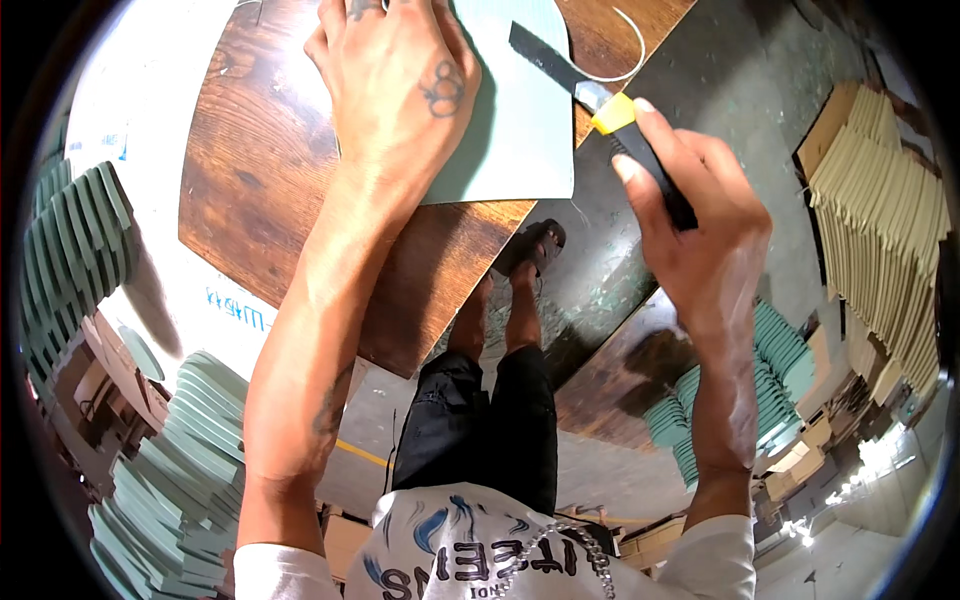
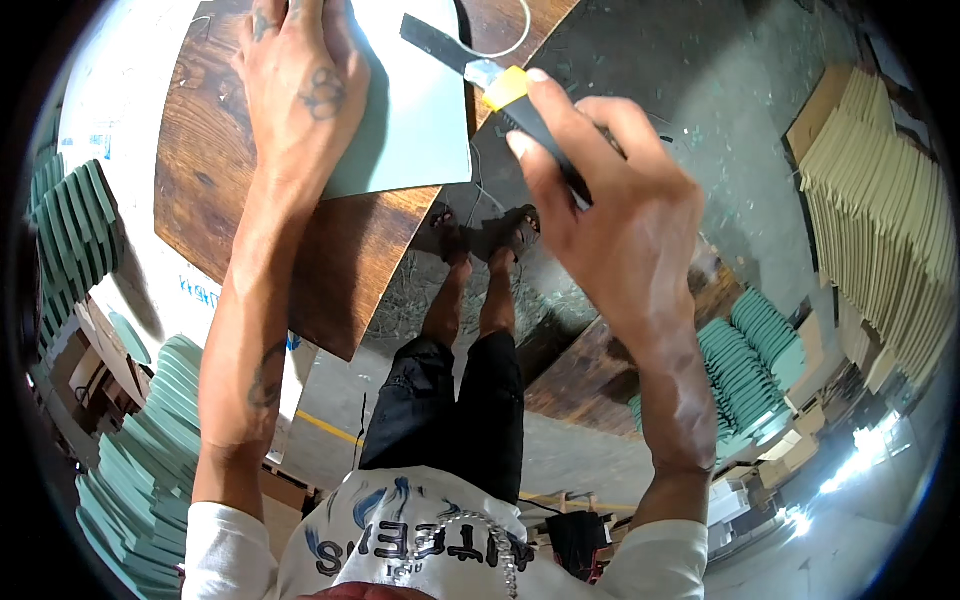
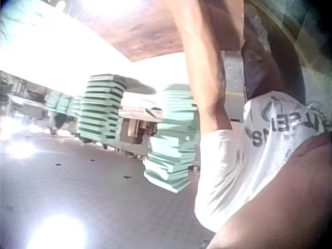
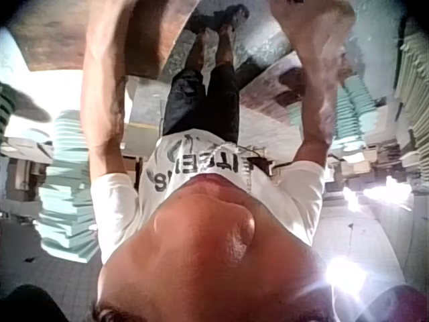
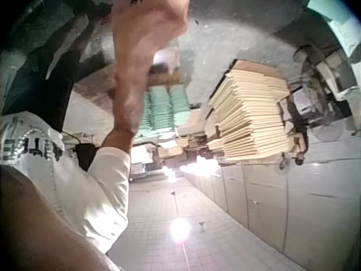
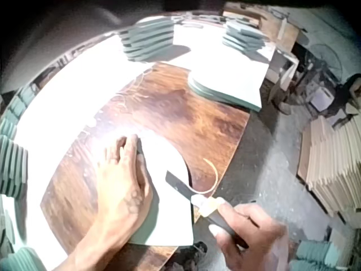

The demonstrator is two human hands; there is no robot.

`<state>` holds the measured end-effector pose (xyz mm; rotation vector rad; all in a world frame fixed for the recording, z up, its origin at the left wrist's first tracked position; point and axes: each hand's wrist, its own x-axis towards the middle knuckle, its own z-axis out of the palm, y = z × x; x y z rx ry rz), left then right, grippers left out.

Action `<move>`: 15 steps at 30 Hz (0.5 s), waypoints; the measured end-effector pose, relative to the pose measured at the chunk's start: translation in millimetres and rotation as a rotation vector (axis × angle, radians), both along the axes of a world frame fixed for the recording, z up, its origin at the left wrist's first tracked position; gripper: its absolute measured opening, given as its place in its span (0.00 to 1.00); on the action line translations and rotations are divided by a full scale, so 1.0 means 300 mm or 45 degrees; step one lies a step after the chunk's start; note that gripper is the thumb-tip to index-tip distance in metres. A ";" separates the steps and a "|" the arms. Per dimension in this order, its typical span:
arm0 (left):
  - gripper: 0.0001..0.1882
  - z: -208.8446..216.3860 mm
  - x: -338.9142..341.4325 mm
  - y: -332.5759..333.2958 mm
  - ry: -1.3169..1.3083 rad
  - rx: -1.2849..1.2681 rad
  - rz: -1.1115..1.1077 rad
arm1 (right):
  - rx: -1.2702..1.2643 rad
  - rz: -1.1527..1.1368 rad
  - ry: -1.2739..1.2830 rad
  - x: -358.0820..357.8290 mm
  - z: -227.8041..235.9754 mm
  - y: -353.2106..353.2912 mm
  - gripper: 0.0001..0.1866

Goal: Trimming the edges of green foam pads using a utility knife on a wooden work surface.

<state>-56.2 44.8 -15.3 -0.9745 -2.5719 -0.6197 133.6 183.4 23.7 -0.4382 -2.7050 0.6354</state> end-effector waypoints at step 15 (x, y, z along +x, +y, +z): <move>0.25 0.068 -0.170 -0.056 -0.187 -0.084 -0.831 | -0.039 0.046 -0.095 0.067 0.024 -0.071 0.20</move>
